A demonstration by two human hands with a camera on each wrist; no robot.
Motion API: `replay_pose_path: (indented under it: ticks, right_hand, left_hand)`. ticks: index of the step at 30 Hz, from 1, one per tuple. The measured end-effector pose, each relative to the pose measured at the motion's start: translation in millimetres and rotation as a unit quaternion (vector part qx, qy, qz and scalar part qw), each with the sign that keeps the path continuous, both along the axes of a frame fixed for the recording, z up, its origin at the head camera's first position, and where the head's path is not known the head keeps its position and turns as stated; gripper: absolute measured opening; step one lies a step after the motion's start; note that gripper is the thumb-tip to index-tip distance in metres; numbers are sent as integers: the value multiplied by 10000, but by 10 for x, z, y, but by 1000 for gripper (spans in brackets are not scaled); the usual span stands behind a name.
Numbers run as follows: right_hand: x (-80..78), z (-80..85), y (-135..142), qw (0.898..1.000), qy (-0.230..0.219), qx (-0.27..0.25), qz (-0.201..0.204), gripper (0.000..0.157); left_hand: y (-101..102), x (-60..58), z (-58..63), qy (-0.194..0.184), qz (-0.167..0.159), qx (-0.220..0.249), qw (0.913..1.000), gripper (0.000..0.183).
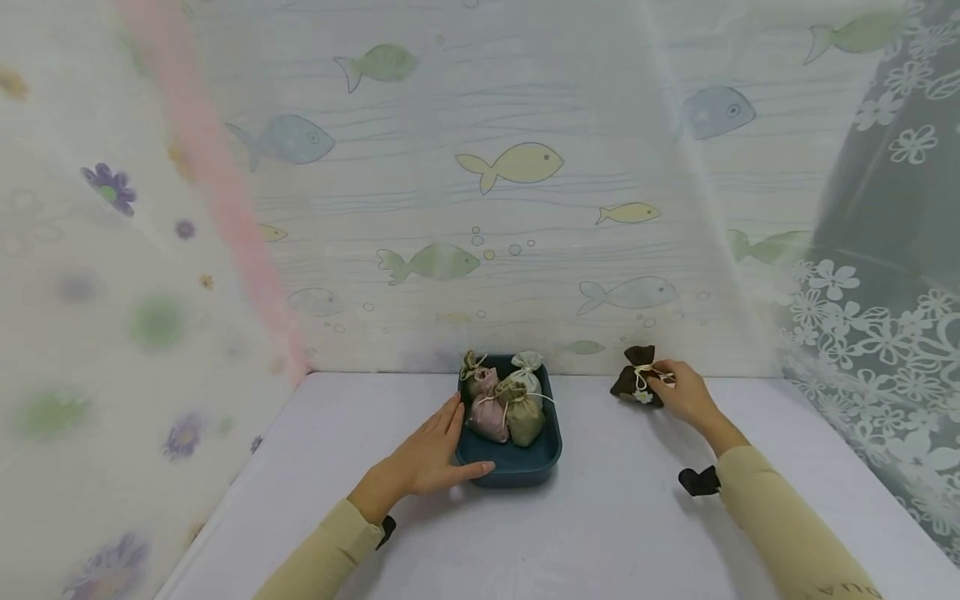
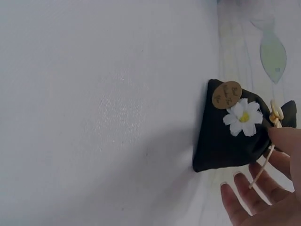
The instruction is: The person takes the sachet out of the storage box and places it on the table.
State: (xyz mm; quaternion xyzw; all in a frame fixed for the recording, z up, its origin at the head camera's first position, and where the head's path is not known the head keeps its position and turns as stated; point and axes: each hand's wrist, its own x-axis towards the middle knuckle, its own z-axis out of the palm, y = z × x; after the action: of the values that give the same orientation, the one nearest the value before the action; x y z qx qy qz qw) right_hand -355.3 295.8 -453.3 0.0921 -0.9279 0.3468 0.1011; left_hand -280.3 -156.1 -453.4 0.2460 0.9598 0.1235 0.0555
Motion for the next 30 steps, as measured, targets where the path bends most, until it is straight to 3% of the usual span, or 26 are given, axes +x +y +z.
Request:
replay_pose_path:
  ticks: [18, 30]
  right_hand:
    - [322, 131, 142, 9988, 281, 353, 211, 39]
    - [545, 223, -41, 9957, 630, 156, 668, 36]
  left_hand:
    - [-15, -24, -64, -2, 36, -29, 10000, 120]
    - [-9, -32, -52, 27, 31, -24, 10000, 122]
